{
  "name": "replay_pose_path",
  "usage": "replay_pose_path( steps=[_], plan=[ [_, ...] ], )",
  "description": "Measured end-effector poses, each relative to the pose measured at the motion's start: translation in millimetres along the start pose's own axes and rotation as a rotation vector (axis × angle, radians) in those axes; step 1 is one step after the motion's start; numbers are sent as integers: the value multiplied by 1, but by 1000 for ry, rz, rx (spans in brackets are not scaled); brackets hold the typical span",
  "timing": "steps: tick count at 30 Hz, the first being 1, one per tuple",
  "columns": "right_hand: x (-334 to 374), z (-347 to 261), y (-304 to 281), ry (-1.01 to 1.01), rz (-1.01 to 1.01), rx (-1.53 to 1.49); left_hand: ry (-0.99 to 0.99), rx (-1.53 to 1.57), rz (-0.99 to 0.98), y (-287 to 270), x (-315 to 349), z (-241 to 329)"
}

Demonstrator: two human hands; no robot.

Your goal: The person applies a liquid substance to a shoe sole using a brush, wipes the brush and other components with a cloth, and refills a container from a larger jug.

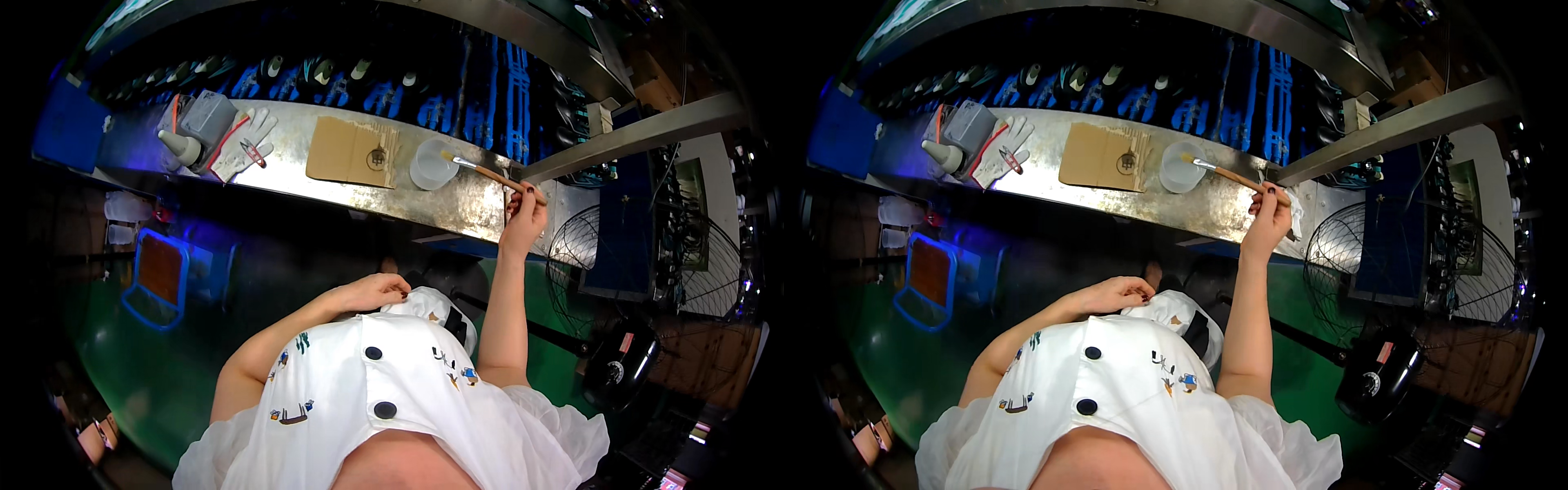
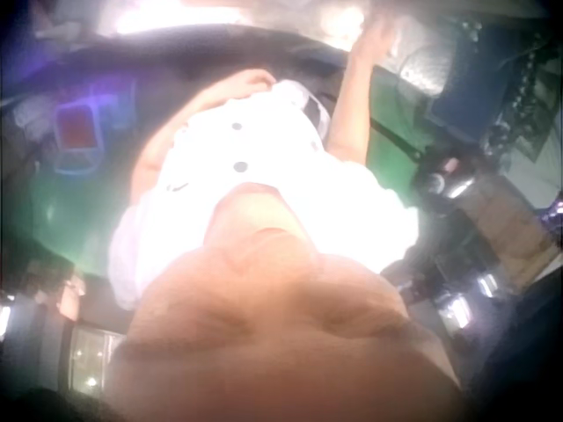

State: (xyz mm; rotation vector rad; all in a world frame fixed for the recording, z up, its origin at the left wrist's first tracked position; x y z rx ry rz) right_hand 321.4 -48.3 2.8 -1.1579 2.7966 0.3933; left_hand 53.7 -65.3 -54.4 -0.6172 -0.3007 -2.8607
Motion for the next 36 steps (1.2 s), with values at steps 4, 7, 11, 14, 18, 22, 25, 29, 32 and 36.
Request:
replay_pose_path(
  steps=[4,7,11,14,18,22,25,29,32,36],
  plan=[
    [-22,22,5,-66,-100,256,0,5,16,-4,-5,-1],
    [-31,35,16,-104,-153,366,-9,38,46,-5,-6,1],
    [-30,55,27,-87,-193,444,-17,117,77,-8,-8,-5],
    [-28,65,30,-35,-205,447,-42,117,93,-11,-8,-4],
    [-25,72,31,0,-216,469,-64,135,103,-13,-9,-7],
    [-23,75,29,-30,-194,495,-56,145,107,-13,-10,-13],
    [-21,78,27,-46,-170,494,-56,140,102,-13,-11,-16],
    [-17,82,24,-23,-134,545,-61,120,98,-12,-10,-13],
    [-13,82,22,-10,-106,581,-65,92,96,-12,-9,-12],
    [-7,83,23,-38,-93,541,-36,107,89,-11,-6,-15]
  ],
)
Point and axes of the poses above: each hand's wrist, its own x-axis away from the middle knuckle, its own y-axis out of the palm, z = x × y, the point moved 2 cm from there along -x, towards the middle knuckle, and after that the axes turned 5 degrees about -z, right-handed, at the moved point
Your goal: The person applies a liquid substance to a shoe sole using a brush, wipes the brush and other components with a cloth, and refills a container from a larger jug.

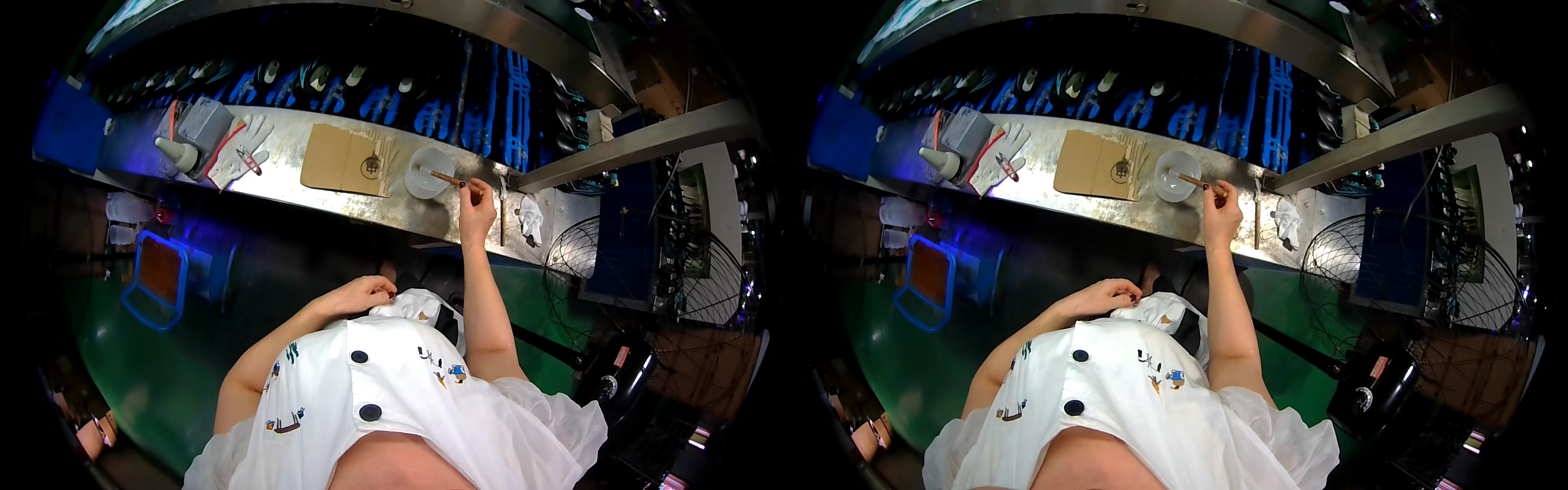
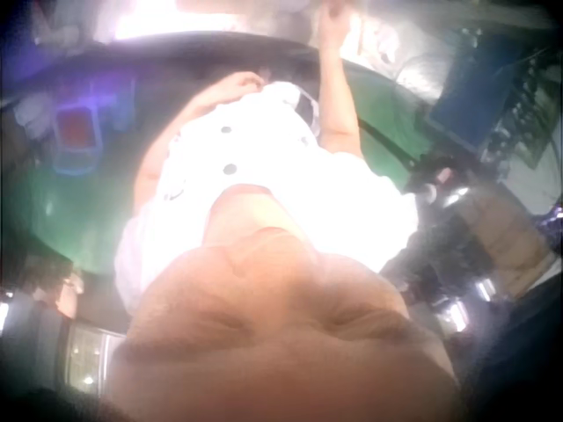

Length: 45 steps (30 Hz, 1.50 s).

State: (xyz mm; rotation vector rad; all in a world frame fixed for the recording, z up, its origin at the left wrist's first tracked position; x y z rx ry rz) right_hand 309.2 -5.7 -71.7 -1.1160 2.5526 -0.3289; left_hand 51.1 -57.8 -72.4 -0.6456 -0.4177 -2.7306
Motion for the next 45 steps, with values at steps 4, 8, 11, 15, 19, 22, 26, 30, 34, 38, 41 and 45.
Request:
replay_pose_path(
  steps=[4,8,11,15,19,22,26,30,34,38,41,45],
  plan=[
    [5,-3,-3,9,-12,32,14,-19,-12,1,1,-2],
    [13,-7,-12,-12,33,72,58,-37,-35,2,-4,-9],
    [17,-8,-26,-69,80,-25,52,-43,-45,3,-3,-4],
    [5,-48,-47,-222,280,-156,126,-62,-8,0,-6,-13],
    [-28,-151,-84,-518,340,-221,199,179,99,-2,-15,-9],
    [-54,-240,-105,-790,321,-116,238,166,250,-12,-16,-11],
    [-98,-357,-126,-1240,444,105,271,139,403,-17,-3,1],
    [-151,-461,-133,-1383,592,422,259,208,450,-22,2,1],
    [-193,-525,-139,-742,483,800,260,259,406,-27,-8,-8],
    [-213,-543,-124,-449,311,929,233,314,457,-30,-7,-13],
    [-229,-549,-123,-382,248,892,230,340,484,-31,-4,-15],
    [-235,-545,-125,-558,493,712,214,378,485,-35,-6,-20]
  ],
)
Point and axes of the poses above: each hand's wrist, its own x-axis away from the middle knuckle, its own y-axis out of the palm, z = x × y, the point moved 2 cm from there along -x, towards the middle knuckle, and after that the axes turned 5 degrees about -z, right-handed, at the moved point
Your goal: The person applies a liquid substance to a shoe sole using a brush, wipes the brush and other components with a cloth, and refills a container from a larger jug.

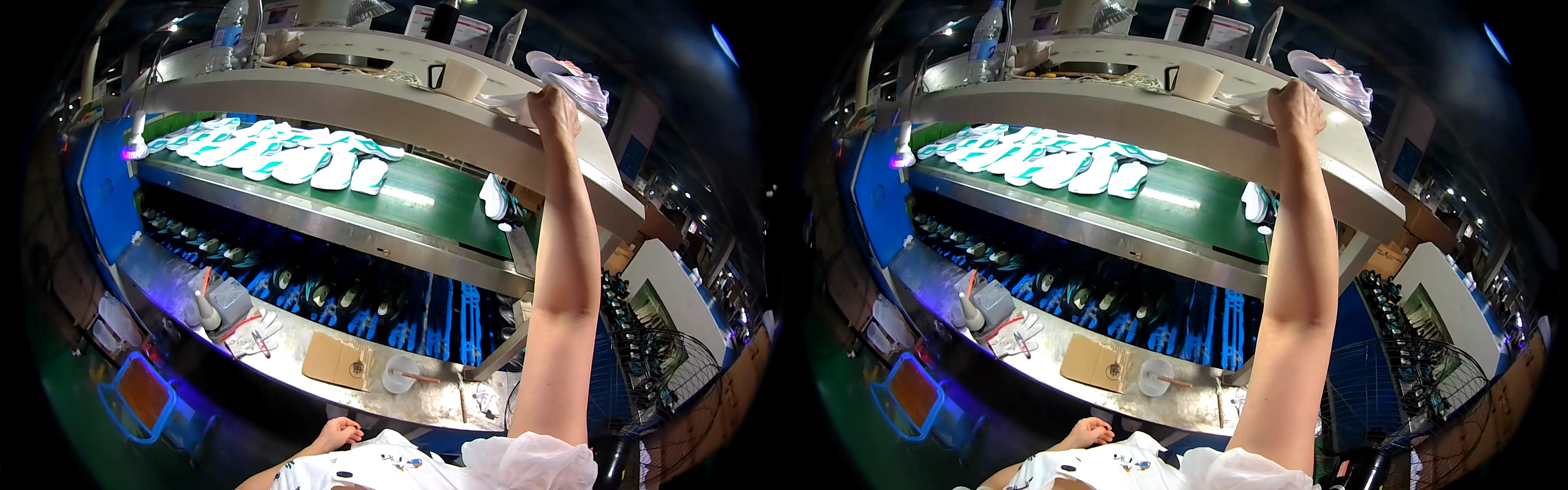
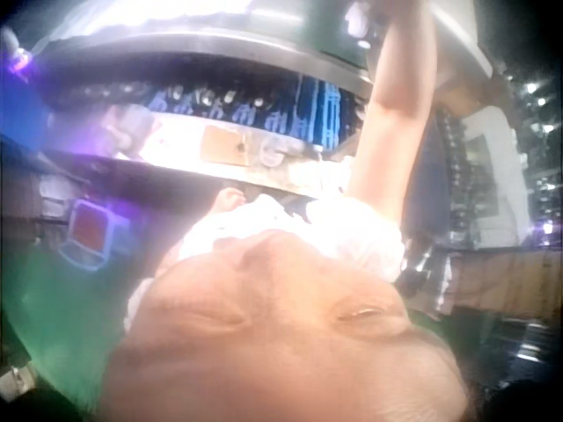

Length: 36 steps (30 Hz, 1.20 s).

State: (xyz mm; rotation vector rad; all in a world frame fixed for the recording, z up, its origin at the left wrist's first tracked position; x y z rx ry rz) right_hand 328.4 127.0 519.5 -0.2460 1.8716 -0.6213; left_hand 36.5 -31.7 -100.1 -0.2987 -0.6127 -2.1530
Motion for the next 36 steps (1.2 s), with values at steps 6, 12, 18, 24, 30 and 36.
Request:
replay_pose_path(
  steps=[6,12,18,24,30,36],
  plan=[
    [-38,53,19,-77,395,-379,-19,-38,-71,7,-7,-1],
    [-31,86,5,-129,245,-1335,-86,-69,-131,11,-11,-2],
    [7,91,-41,-185,-134,-1706,-54,-95,-192,19,0,10],
    [172,32,-31,-351,-743,-1192,359,-191,-98,-1,15,68],
    [361,-32,19,-653,-1170,-788,980,-374,-127,37,89,208],
    [398,-36,55,-224,-1218,-989,656,-42,-40,-4,97,179]
  ],
)
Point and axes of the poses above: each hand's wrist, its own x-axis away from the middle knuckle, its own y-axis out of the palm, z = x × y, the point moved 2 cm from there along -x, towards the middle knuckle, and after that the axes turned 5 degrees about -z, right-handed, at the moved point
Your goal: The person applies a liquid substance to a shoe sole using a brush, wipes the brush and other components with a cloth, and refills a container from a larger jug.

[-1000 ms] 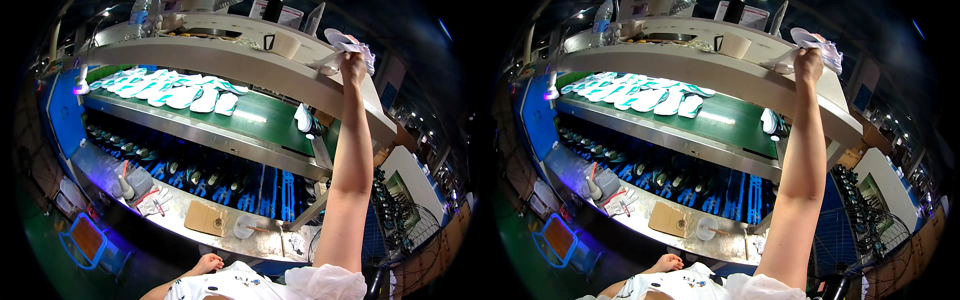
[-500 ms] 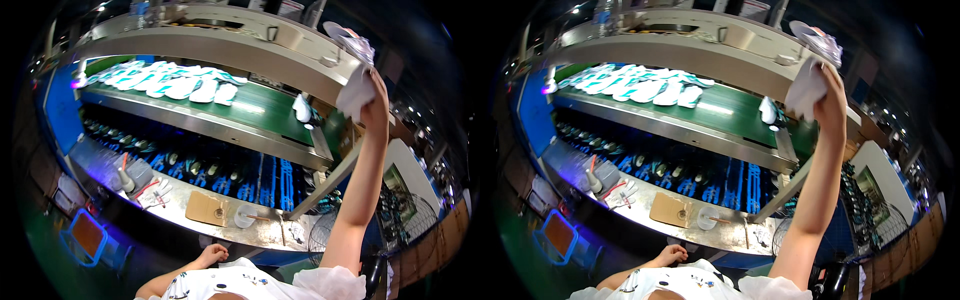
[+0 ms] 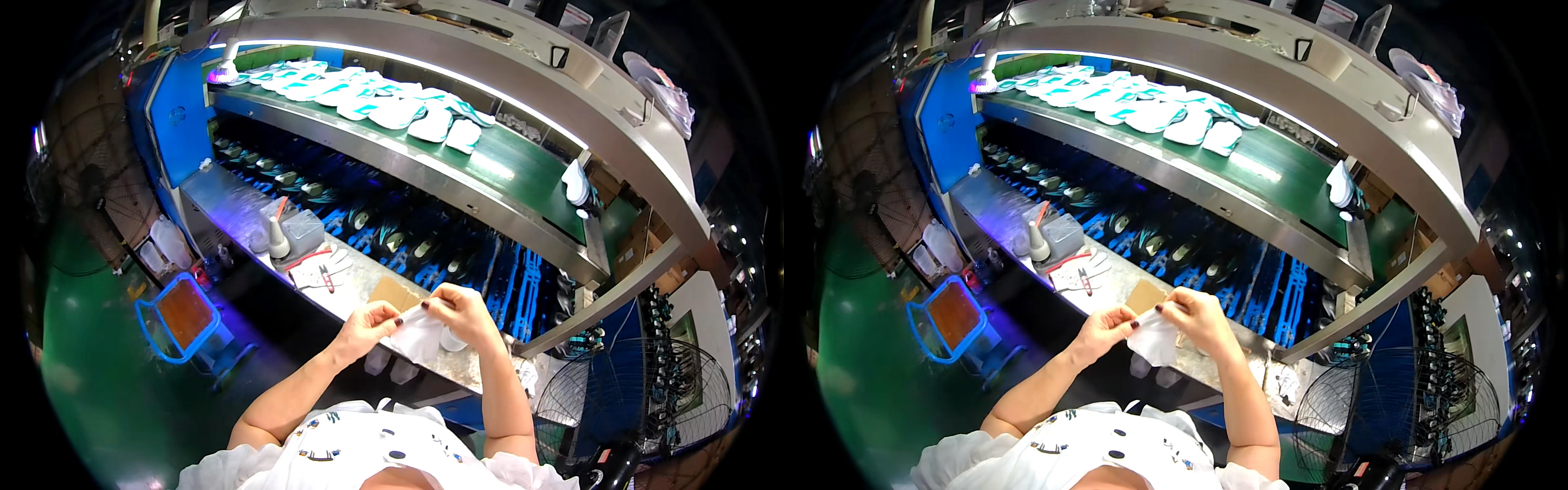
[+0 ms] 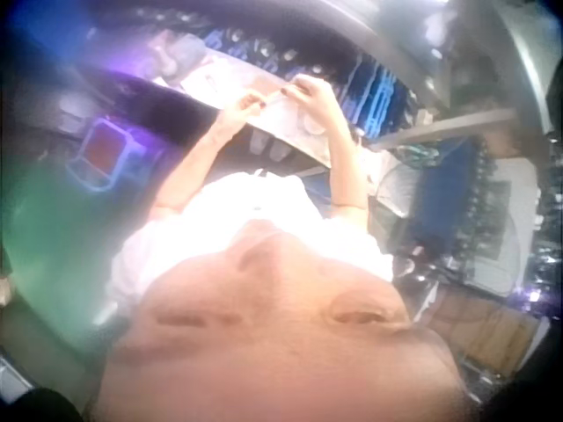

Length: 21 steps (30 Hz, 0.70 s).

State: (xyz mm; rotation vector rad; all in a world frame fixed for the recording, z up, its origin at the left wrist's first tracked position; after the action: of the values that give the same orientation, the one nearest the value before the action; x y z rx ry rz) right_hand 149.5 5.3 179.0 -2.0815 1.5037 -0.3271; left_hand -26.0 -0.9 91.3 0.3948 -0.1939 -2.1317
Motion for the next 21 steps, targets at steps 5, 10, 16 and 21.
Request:
replay_pose_path(
  steps=[5,10,16,21],
  plan=[
    [-21,34,32,-208,202,-411,14,-103,187,-13,15,11],
    [-15,49,52,0,225,-584,-14,110,179,-24,16,-5],
    [2,53,67,106,150,-874,-203,303,-51,-41,27,-26],
    [20,90,68,116,220,-619,-413,-33,-330,-42,22,-43]
  ],
)
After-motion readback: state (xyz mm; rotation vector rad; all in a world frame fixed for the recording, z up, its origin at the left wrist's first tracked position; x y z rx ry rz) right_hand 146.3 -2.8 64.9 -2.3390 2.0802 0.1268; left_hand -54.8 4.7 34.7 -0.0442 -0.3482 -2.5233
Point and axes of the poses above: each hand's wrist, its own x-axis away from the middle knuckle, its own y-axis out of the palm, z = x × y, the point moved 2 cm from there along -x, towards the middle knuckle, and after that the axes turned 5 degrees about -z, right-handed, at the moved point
